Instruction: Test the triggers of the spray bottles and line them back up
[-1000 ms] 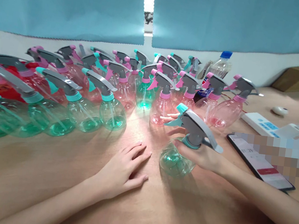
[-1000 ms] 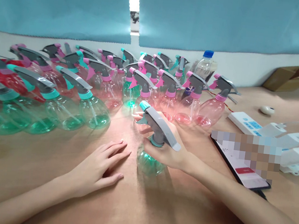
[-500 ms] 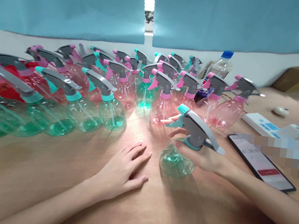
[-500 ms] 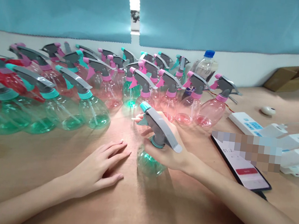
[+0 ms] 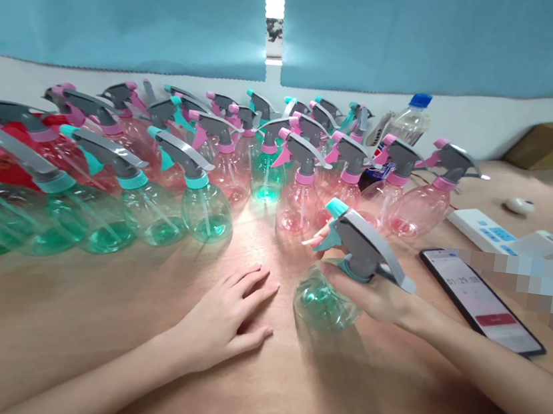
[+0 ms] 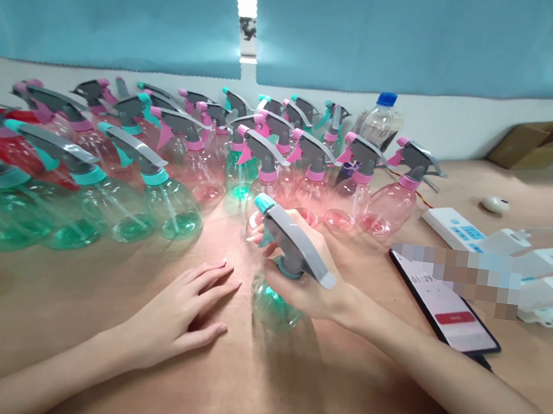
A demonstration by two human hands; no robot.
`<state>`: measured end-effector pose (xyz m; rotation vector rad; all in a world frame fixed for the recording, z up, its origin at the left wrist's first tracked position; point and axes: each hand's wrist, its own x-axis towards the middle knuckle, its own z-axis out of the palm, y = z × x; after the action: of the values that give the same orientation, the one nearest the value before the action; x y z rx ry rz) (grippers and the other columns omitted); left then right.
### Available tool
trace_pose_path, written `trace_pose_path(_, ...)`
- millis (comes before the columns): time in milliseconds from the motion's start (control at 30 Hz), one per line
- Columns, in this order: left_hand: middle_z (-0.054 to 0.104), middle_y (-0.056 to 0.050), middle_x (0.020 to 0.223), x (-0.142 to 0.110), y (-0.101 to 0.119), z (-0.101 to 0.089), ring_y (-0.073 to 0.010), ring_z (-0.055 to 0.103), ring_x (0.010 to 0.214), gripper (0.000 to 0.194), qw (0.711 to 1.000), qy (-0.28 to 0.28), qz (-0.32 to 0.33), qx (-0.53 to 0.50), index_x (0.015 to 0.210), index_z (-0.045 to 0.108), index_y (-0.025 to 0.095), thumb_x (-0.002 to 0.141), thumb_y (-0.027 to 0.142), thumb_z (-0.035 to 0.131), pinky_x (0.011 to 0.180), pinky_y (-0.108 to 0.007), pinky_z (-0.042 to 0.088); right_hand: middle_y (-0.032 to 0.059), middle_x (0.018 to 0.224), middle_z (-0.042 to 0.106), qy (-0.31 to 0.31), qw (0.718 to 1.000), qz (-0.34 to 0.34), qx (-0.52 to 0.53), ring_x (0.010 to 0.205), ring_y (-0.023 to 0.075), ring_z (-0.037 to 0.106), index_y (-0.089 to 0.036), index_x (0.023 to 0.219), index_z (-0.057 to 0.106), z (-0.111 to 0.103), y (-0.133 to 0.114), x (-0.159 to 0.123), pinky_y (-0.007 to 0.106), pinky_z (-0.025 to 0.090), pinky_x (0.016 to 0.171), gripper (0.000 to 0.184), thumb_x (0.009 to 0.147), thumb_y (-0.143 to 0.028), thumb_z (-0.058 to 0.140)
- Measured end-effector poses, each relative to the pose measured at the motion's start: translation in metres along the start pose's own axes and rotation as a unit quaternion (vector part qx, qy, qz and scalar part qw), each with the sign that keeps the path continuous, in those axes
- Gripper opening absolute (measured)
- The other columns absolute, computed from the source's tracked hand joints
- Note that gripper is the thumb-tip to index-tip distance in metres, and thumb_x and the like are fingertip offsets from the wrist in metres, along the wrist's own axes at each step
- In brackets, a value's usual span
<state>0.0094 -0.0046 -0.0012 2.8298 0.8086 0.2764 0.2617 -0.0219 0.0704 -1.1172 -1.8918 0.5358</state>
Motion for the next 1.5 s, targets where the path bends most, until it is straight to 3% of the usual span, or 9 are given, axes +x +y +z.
trace_pose_path(300,0.042,-0.015,0.147,-0.001,0.0,0.0,-0.0341,0.035,0.136,0.054,1.0,-0.006,-0.004,0.0,0.142,0.043,0.019,0.093,0.04,0.054,0.107,-0.054,0.035,0.001,0.078,0.053,0.016,1.0,-0.003,0.025,0.061,0.0135,0.055,-0.021,0.085,0.053,0.003,0.005,-0.004,0.028,0.049,0.054,0.008,0.078,-0.018,0.051)
trace_pose_path(500,0.042,-0.016,0.146,0.0,0.001,-0.003,-0.035,0.036,0.135,0.054,1.0,-0.012,-0.007,-0.008,0.141,0.044,0.018,0.092,0.038,0.055,0.106,-0.055,0.037,0.0044,0.09,0.063,0.015,0.998,-0.026,0.048,0.072,0.0156,0.064,-0.022,0.078,0.054,0.004,0.002,-0.001,0.029,0.056,0.061,0.008,0.079,-0.015,0.05)
trace_pose_path(700,0.042,-0.016,0.147,-0.001,0.001,-0.006,-0.0348,0.036,0.136,0.055,1.0,-0.022,-0.01,-0.01,0.141,0.044,0.018,0.092,0.039,0.055,0.106,-0.055,0.036,0.005,0.11,0.069,0.009,0.999,-0.015,0.03,0.074,0.0157,0.067,-0.026,0.116,0.058,0.006,0.005,-0.004,0.032,0.059,0.071,0.04,0.08,-0.013,0.049)
trace_pose_path(967,0.043,-0.015,0.146,-0.001,-0.001,0.0,-0.0339,0.036,0.135,0.055,1.0,-0.004,-0.006,-0.012,0.142,0.043,0.019,0.092,0.039,0.054,0.107,-0.053,0.036,0.0027,0.084,0.069,0.028,1.0,0.013,0.001,0.066,0.0178,0.065,-0.024,0.111,0.063,0.008,0.006,-0.007,0.031,0.057,0.062,0.033,0.08,-0.016,0.055)
trace_pose_path(1067,0.044,-0.016,0.145,-0.001,-0.001,0.001,-0.0342,0.036,0.136,0.055,1.0,0.005,-0.004,-0.013,0.14,0.045,0.018,0.091,0.039,0.055,0.108,-0.053,0.034,0.0015,0.08,0.067,0.019,0.999,0.042,-0.005,0.057,0.0154,0.06,-0.024,0.115,0.061,0.009,0.004,-0.009,0.03,0.054,0.057,0.033,0.082,-0.024,0.06)
trace_pose_path(1233,0.044,-0.018,0.144,0.002,0.002,-0.003,-0.0348,0.037,0.135,0.053,1.0,-0.017,-0.016,-0.012,0.138,0.049,0.017,0.09,0.039,0.056,0.106,-0.053,0.036,0.0026,0.086,0.065,0.036,0.998,0.051,-0.033,0.064,0.0158,0.058,-0.023,0.122,0.056,0.01,0.003,-0.016,0.031,0.054,0.059,0.051,0.078,-0.044,0.071)
trace_pose_path(1300,0.045,-0.018,0.144,0.003,0.004,-0.004,-0.0352,0.038,0.134,0.054,1.0,-0.019,-0.016,-0.011,0.138,0.049,0.016,0.09,0.04,0.056,0.105,-0.053,0.037,0.0046,0.097,0.065,0.042,0.996,0.051,-0.051,0.07,0.0176,0.061,-0.025,0.127,0.05,0.009,0.004,-0.021,0.033,0.056,0.063,0.061,0.075,-0.048,0.072)
trace_pose_path(1400,0.046,-0.02,0.143,0.003,0.005,-0.003,-0.0358,0.038,0.134,0.055,1.0,-0.014,-0.014,-0.012,0.137,0.049,0.014,0.09,0.041,0.057,0.105,-0.053,0.037,0.0082,0.123,0.058,0.061,0.991,0.065,-0.098,0.1,0.0272,0.062,-0.029,0.134,0.043,0.003,0.004,-0.034,0.045,0.055,0.084,0.075,0.071,-0.054,0.074)
trace_pose_path(1500,0.046,-0.02,0.143,0.001,0.007,-0.002,-0.0361,0.038,0.134,0.053,1.0,-0.013,-0.014,-0.011,0.137,0.049,0.014,0.091,0.039,0.056,0.105,-0.053,0.037,0.007,0.112,0.061,0.059,0.982,0.095,-0.15,0.1,0.0287,0.062,-0.028,0.122,0.05,0.0,0.002,-0.049,0.046,0.054,0.085,0.064,0.069,-0.056,0.074)
